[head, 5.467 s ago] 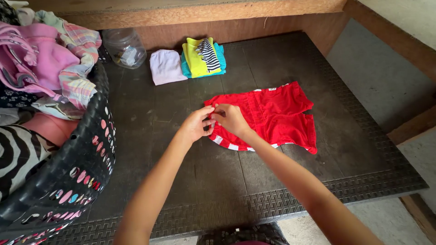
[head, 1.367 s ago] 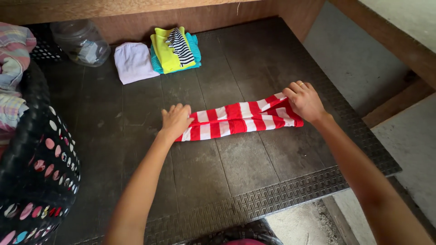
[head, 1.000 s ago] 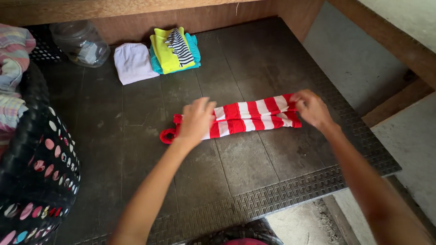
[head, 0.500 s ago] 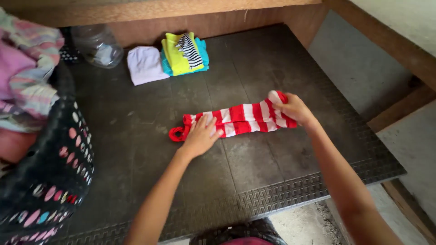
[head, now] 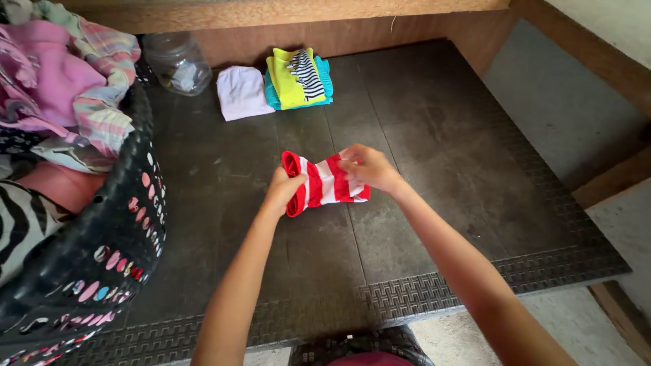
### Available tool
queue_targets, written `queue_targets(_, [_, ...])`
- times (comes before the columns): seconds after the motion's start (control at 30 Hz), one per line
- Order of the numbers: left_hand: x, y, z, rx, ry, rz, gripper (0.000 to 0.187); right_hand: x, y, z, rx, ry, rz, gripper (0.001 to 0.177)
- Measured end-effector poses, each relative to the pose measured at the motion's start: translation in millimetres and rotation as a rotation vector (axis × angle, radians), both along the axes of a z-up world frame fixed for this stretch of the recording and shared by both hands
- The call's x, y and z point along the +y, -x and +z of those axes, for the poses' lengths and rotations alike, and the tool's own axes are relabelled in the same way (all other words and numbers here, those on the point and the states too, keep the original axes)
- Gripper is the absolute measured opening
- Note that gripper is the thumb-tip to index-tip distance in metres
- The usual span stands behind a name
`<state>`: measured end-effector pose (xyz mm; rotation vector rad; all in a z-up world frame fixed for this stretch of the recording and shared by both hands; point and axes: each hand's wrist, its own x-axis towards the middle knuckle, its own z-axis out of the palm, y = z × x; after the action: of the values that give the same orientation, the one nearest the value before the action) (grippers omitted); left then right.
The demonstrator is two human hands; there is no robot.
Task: The person folds several pieces of clothing on a dark wooden table. They pick up a pink cloth, a yellow and striped cloth, a teal dress, a red and white striped cloth, and a black and white patterned cloth, folding each one neatly and stacking them on the table.
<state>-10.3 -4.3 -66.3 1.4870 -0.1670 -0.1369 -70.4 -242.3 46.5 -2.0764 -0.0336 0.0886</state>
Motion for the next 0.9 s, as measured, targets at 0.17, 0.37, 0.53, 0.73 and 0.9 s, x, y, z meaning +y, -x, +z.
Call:
queue_targets(0.17, [-14,-16,-12,-0.010,-0.048,0.011,0.045,-36,0,-24,-0.078,0.397,-0.318,0.045])
queue_targets(0.37, [-16,-30,-10,-0.036,-0.115,0.017,0.045,-20,-12,-54,-0.005,0.488,-0.330,0.075])
queue_targets(0.53, [15,-11,31,-0.291,-0.693,0.278,0.068,-30,-30,-76,0.114,0.278,-0.272,0.066])
queue_targets(0.73, [11,28,70,-0.423,-0.803,0.257,0.027,-32,-38,-62,0.108,-0.146,-0.140,0.041])
queue_targets(0.9, [0,36,102,0.573,0.147,-0.347,0.077,16,6,21,-0.418,0.152,0.073,0.038])
